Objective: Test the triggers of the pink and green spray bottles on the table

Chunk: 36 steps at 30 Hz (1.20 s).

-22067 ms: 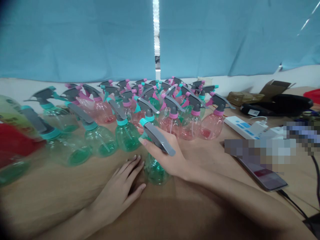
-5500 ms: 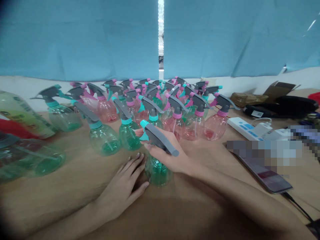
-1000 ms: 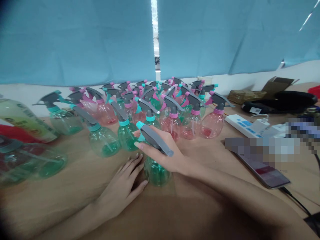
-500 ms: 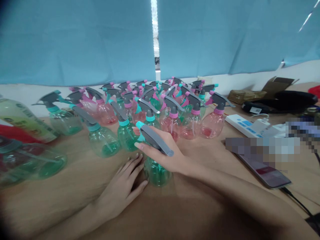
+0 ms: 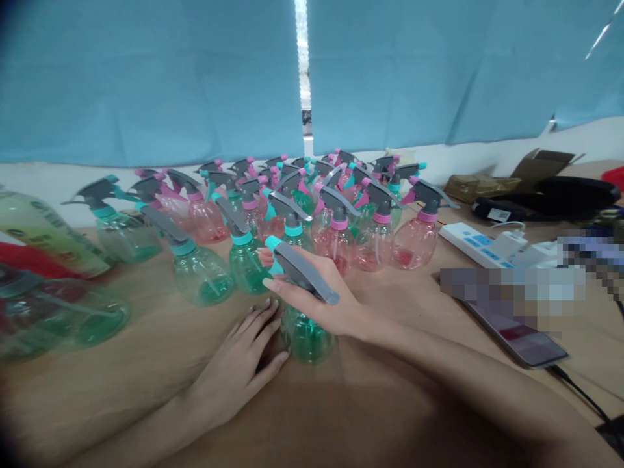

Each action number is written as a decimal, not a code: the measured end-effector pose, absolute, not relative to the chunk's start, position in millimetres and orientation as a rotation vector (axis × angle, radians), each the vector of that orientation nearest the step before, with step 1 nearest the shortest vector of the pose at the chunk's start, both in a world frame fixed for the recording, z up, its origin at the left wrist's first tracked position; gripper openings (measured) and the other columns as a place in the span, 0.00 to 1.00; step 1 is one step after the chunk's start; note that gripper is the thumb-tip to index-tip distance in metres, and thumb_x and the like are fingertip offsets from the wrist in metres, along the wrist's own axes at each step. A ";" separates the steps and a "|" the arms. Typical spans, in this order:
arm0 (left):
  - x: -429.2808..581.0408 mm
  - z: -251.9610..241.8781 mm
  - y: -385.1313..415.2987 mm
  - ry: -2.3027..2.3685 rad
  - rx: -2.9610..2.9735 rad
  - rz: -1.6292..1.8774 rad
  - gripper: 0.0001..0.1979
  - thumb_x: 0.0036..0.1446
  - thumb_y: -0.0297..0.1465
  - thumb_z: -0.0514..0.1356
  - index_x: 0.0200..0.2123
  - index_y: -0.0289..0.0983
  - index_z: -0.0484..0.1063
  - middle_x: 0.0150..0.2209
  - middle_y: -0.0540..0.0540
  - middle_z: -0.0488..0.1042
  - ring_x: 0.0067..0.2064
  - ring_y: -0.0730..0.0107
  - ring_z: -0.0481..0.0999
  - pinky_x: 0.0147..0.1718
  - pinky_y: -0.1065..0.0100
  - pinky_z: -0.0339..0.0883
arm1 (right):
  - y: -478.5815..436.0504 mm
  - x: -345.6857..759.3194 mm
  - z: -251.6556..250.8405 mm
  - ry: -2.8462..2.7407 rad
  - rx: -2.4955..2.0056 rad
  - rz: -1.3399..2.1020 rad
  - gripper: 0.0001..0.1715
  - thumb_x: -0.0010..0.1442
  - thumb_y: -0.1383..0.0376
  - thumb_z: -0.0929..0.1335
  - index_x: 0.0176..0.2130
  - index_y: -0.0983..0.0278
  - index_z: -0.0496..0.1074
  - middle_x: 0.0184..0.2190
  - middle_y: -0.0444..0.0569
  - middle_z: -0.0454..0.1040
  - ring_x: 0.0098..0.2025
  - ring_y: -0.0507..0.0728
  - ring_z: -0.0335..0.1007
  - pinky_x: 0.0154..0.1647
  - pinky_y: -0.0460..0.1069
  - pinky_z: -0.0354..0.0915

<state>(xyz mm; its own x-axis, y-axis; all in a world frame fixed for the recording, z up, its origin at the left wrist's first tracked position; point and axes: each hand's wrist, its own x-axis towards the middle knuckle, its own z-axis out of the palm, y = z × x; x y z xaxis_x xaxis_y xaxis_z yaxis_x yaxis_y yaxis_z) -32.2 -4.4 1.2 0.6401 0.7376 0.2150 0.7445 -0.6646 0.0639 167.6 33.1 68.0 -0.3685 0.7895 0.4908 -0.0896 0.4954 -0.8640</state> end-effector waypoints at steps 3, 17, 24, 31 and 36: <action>-32.5 1.3 -4.7 -1.273 -2.817 -0.331 0.27 0.66 0.41 0.51 0.60 0.28 0.59 0.62 0.33 0.60 0.64 0.50 0.56 0.59 0.47 0.54 | 31.5 167.0 70.2 -1.677 -0.607 1.072 0.20 0.56 0.65 0.70 0.50 0.59 0.70 0.45 0.46 0.74 0.44 0.55 0.72 0.47 0.52 0.68; -32.2 1.3 -3.6 -1.270 -2.817 -0.322 0.26 0.66 0.41 0.51 0.60 0.30 0.59 0.62 0.34 0.61 0.64 0.51 0.57 0.59 0.48 0.54 | 31.0 168.2 69.2 -1.689 -0.645 1.083 0.18 0.58 0.62 0.69 0.49 0.59 0.69 0.45 0.47 0.74 0.42 0.55 0.71 0.41 0.51 0.68; -31.4 2.4 -4.5 -1.283 -2.815 -0.323 0.26 0.65 0.40 0.51 0.60 0.29 0.59 0.62 0.33 0.61 0.64 0.51 0.57 0.59 0.48 0.55 | 28.5 168.7 73.1 -1.733 -0.733 1.034 0.14 0.60 0.60 0.68 0.46 0.58 0.70 0.32 0.43 0.73 0.30 0.52 0.67 0.32 0.49 0.64; -31.4 3.6 -4.7 -1.291 -2.829 -0.343 0.26 0.65 0.40 0.51 0.60 0.31 0.59 0.62 0.34 0.60 0.64 0.51 0.57 0.59 0.48 0.54 | 28.6 168.6 73.8 -1.757 -0.746 0.989 0.12 0.60 0.59 0.66 0.45 0.57 0.69 0.26 0.41 0.69 0.25 0.52 0.63 0.27 0.49 0.61; -31.5 4.0 -4.6 -1.290 -2.834 -0.345 0.26 0.65 0.40 0.52 0.60 0.29 0.58 0.62 0.34 0.60 0.64 0.51 0.56 0.59 0.48 0.54 | 30.4 169.4 70.9 -1.773 -0.726 0.953 0.13 0.60 0.58 0.66 0.45 0.58 0.69 0.30 0.42 0.71 0.27 0.51 0.63 0.29 0.49 0.62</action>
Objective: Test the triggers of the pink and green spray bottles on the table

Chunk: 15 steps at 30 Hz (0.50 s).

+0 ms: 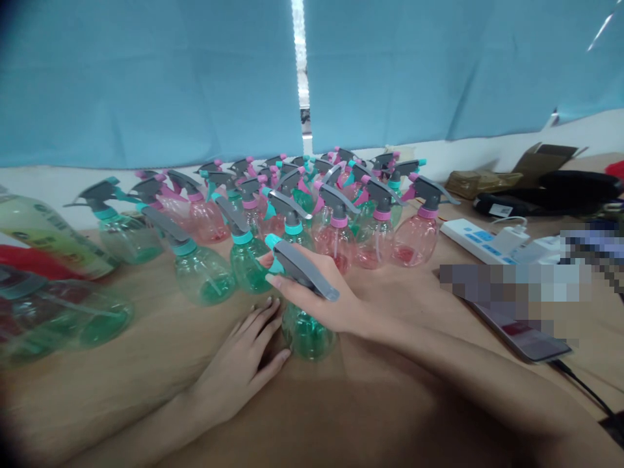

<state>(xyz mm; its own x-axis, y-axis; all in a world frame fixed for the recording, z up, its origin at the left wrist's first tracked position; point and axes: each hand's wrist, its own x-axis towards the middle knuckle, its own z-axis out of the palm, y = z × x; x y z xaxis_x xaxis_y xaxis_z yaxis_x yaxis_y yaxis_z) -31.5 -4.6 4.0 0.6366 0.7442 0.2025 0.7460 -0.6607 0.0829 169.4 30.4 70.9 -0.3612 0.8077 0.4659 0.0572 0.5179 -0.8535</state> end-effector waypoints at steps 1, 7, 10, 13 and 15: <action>-31.5 4.3 -4.7 -1.290 -2.835 -0.341 0.26 0.66 0.40 0.51 0.61 0.29 0.58 0.62 0.34 0.60 0.64 0.51 0.56 0.60 0.48 0.54 | 30.8 169.3 70.2 -1.768 -0.719 0.949 0.13 0.60 0.58 0.67 0.45 0.58 0.69 0.31 0.43 0.71 0.27 0.51 0.64 0.30 0.49 0.62; -31.3 5.0 -4.7 -1.289 -2.831 -0.299 0.26 0.66 0.40 0.51 0.60 0.29 0.59 0.62 0.34 0.60 0.64 0.51 0.56 0.60 0.47 0.53 | 31.3 168.1 68.2 -1.744 -0.723 0.953 0.13 0.60 0.58 0.67 0.45 0.58 0.70 0.31 0.42 0.71 0.28 0.52 0.64 0.32 0.49 0.62; -31.0 5.0 -4.5 -1.291 -2.835 -0.305 0.26 0.65 0.40 0.52 0.60 0.29 0.59 0.62 0.33 0.60 0.64 0.51 0.57 0.59 0.47 0.53 | 31.1 168.1 69.5 -1.749 -0.716 0.956 0.12 0.60 0.58 0.67 0.45 0.58 0.69 0.31 0.43 0.71 0.28 0.52 0.64 0.31 0.49 0.62; -30.9 5.0 -4.7 -1.296 -2.840 -0.311 0.26 0.65 0.40 0.52 0.60 0.29 0.59 0.63 0.33 0.60 0.64 0.51 0.57 0.59 0.47 0.54 | 31.2 168.8 70.8 -1.760 -0.710 0.923 0.11 0.60 0.59 0.67 0.44 0.58 0.69 0.33 0.43 0.71 0.30 0.52 0.64 0.33 0.49 0.63; -31.0 4.9 -4.8 -1.295 -2.841 -0.310 0.26 0.65 0.39 0.53 0.60 0.29 0.59 0.63 0.33 0.60 0.64 0.50 0.57 0.59 0.47 0.54 | 30.9 169.2 72.1 -1.786 -0.708 0.904 0.09 0.60 0.59 0.66 0.42 0.58 0.69 0.32 0.42 0.70 0.31 0.52 0.64 0.33 0.48 0.62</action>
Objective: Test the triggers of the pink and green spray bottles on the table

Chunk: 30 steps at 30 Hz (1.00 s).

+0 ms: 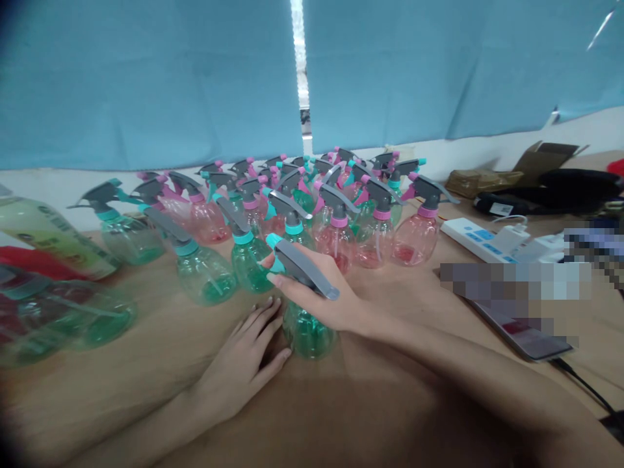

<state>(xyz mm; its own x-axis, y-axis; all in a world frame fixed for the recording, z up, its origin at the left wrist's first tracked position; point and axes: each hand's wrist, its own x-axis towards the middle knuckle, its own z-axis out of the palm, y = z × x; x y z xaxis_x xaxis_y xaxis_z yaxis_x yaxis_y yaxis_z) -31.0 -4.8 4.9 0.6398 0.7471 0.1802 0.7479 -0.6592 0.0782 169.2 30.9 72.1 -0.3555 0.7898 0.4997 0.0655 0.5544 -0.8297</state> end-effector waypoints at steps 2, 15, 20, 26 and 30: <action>-31.4 4.4 -4.9 -1.292 -2.840 -0.322 0.26 0.65 0.39 0.53 0.60 0.29 0.59 0.63 0.33 0.59 0.64 0.50 0.57 0.59 0.47 0.54 | 29.9 169.2 74.1 -1.807 -0.709 0.876 0.06 0.61 0.60 0.66 0.39 0.59 0.68 0.29 0.41 0.67 0.30 0.51 0.61 0.33 0.48 0.61; -32.1 4.8 -4.4 -1.288 -2.834 -0.321 0.26 0.65 0.40 0.52 0.60 0.30 0.59 0.62 0.34 0.60 0.65 0.51 0.55 0.60 0.47 0.53 | 26.3 169.0 77.7 -1.787 -0.732 0.857 0.11 0.62 0.60 0.66 0.29 0.60 0.61 0.24 0.38 0.57 0.26 0.49 0.52 0.28 0.46 0.56; -32.9 4.5 -4.7 -1.284 -2.833 -0.355 0.26 0.65 0.40 0.52 0.61 0.31 0.58 0.62 0.34 0.61 0.64 0.51 0.57 0.59 0.48 0.55 | 25.7 166.6 76.5 -1.754 -0.731 0.927 0.08 0.60 0.59 0.67 0.39 0.58 0.67 0.29 0.41 0.67 0.28 0.50 0.60 0.33 0.48 0.62; -33.6 2.1 -4.8 -1.292 -2.828 -0.339 0.26 0.65 0.41 0.52 0.60 0.29 0.59 0.63 0.33 0.60 0.65 0.50 0.55 0.59 0.47 0.55 | 26.5 164.3 73.6 -1.681 -0.794 0.865 0.09 0.57 0.59 0.69 0.37 0.58 0.68 0.26 0.41 0.65 0.32 0.53 0.64 0.37 0.50 0.64; -32.5 3.8 -4.9 -1.289 -2.824 -0.293 0.27 0.65 0.40 0.52 0.60 0.28 0.59 0.62 0.32 0.60 0.65 0.50 0.55 0.59 0.46 0.55 | 27.7 165.6 72.4 -1.674 -0.787 0.929 0.10 0.58 0.58 0.69 0.38 0.59 0.69 0.27 0.42 0.69 0.36 0.54 0.68 0.43 0.52 0.66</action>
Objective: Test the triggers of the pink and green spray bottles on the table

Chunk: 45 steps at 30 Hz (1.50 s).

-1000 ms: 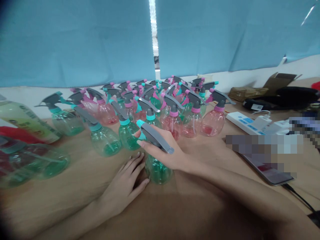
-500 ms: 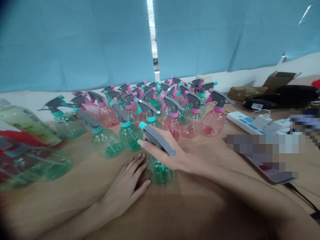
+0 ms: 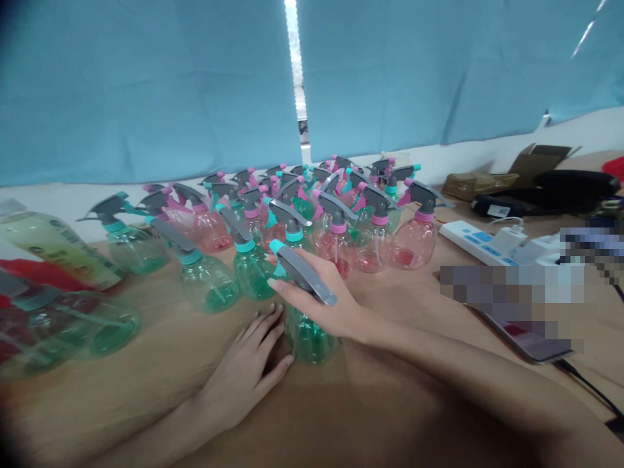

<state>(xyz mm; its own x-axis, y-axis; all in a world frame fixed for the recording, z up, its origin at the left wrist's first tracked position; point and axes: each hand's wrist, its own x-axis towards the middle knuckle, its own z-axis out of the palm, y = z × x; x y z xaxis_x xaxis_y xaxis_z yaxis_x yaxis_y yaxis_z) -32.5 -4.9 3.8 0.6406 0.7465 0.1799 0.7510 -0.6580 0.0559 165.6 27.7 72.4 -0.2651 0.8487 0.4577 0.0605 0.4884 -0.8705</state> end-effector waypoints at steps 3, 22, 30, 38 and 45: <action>-31.6 5.3 -4.5 -1.289 -2.819 -0.271 0.27 0.65 0.40 0.52 0.60 0.27 0.59 0.62 0.32 0.59 0.64 0.49 0.56 0.59 0.46 0.55 | 30.4 166.1 71.1 -1.695 -0.719 1.025 0.16 0.58 0.58 0.69 0.46 0.59 0.69 0.41 0.46 0.75 0.43 0.55 0.71 0.48 0.53 0.66; -30.7 4.7 -4.3 -1.304 -2.821 -0.273 0.26 0.65 0.39 0.53 0.60 0.28 0.60 0.62 0.32 0.59 0.64 0.48 0.56 0.59 0.46 0.54 | 31.8 165.9 70.1 -1.674 -0.623 1.069 0.20 0.58 0.64 0.70 0.51 0.61 0.68 0.49 0.47 0.72 0.48 0.54 0.70 0.46 0.48 0.69; -31.4 3.6 -4.4 -1.309 -2.833 -0.329 0.26 0.65 0.40 0.53 0.60 0.29 0.59 0.63 0.33 0.60 0.64 0.50 0.56 0.59 0.48 0.54 | 31.4 166.2 69.1 -1.670 -0.637 1.065 0.20 0.59 0.64 0.70 0.51 0.60 0.68 0.49 0.46 0.73 0.45 0.52 0.70 0.42 0.46 0.69; -32.0 2.9 -4.9 -1.290 -2.825 -0.338 0.26 0.65 0.40 0.53 0.60 0.30 0.59 0.62 0.33 0.61 0.64 0.50 0.57 0.59 0.47 0.54 | 32.7 166.7 67.5 -1.691 -0.666 1.049 0.21 0.58 0.62 0.69 0.51 0.61 0.68 0.46 0.47 0.74 0.40 0.52 0.72 0.42 0.49 0.69; -32.0 3.3 -4.7 -1.283 -2.826 -0.362 0.26 0.65 0.39 0.53 0.60 0.29 0.60 0.62 0.32 0.61 0.63 0.49 0.58 0.59 0.47 0.55 | 31.4 165.5 69.5 -1.646 -0.627 1.068 0.20 0.58 0.64 0.70 0.51 0.61 0.68 0.48 0.47 0.74 0.45 0.53 0.71 0.45 0.49 0.68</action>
<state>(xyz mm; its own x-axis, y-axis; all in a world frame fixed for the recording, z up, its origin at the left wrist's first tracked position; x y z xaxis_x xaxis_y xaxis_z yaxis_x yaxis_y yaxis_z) -32.0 -4.7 3.3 0.6360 0.7407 0.2165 0.7447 -0.6626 0.0794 165.5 31.4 69.5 -0.3336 0.8152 0.4734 -0.1004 0.4686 -0.8777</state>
